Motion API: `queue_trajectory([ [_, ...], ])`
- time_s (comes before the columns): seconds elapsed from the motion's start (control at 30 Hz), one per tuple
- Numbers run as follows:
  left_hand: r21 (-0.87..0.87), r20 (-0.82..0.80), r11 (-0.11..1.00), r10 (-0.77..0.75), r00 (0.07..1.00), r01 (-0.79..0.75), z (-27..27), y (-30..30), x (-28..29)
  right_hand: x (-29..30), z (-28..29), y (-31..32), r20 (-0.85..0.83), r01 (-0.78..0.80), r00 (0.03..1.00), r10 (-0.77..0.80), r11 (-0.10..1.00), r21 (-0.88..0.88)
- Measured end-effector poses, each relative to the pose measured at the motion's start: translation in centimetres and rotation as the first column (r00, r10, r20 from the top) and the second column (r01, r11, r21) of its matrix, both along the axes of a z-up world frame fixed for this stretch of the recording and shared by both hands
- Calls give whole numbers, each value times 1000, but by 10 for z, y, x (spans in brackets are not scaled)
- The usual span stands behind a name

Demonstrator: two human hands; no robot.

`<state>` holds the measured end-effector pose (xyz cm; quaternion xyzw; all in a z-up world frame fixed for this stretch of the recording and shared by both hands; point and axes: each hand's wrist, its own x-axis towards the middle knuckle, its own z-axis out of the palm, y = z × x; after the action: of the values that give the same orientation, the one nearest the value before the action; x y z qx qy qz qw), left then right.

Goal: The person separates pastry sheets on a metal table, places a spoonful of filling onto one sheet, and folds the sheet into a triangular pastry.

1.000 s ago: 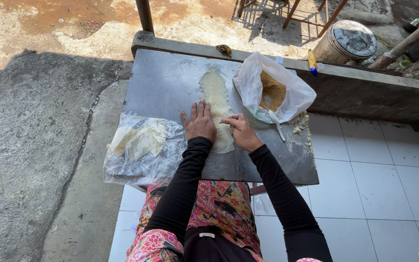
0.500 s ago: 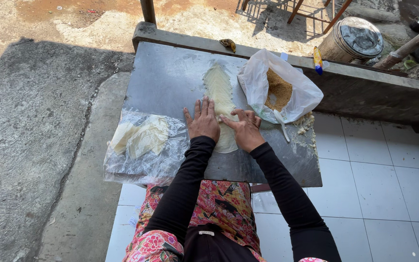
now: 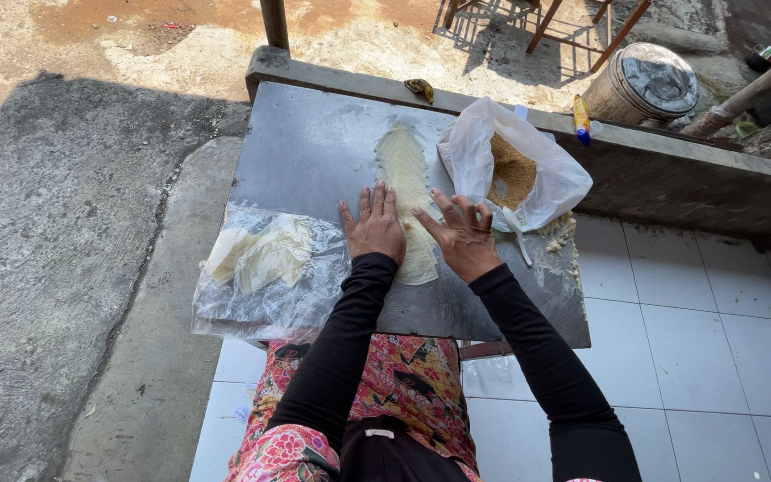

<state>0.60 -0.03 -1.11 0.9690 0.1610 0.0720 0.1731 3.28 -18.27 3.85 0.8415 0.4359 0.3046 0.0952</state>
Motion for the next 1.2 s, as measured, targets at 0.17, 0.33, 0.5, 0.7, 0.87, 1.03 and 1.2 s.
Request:
queue_trajectory([
  [0.17,-32,-52,999,-21,998,19,14,1,-8,-3,-3,-7,-59,-52,997,48,996,-71],
  [0.33,-20,-17,1000,-4,1000,4,15,0,-8,4,-9,0,-37,-54,998,51,995,-87],
  [0.5,-30,45,1000,1,999,1,5,0,-5,22,-13,5,-98,2,995,-15,991,-131],
  [0.7,-12,46,1000,3,999,-3,2,-1,-3,49,-19,17,-114,29,992,-49,985,-169],
  [0.87,-21,13,1000,-4,1000,5,4,-1,-3,73,-27,21,-169,-13,986,-6,994,-111],
  [1.03,-18,-18,1000,-6,1000,5,8,0,-3,87,-27,28,-154,26,986,-55,983,-183],
  [1.2,-37,-35,999,-11,999,10,13,0,-4,94,-20,39,-245,26,967,-69,984,-174],
])
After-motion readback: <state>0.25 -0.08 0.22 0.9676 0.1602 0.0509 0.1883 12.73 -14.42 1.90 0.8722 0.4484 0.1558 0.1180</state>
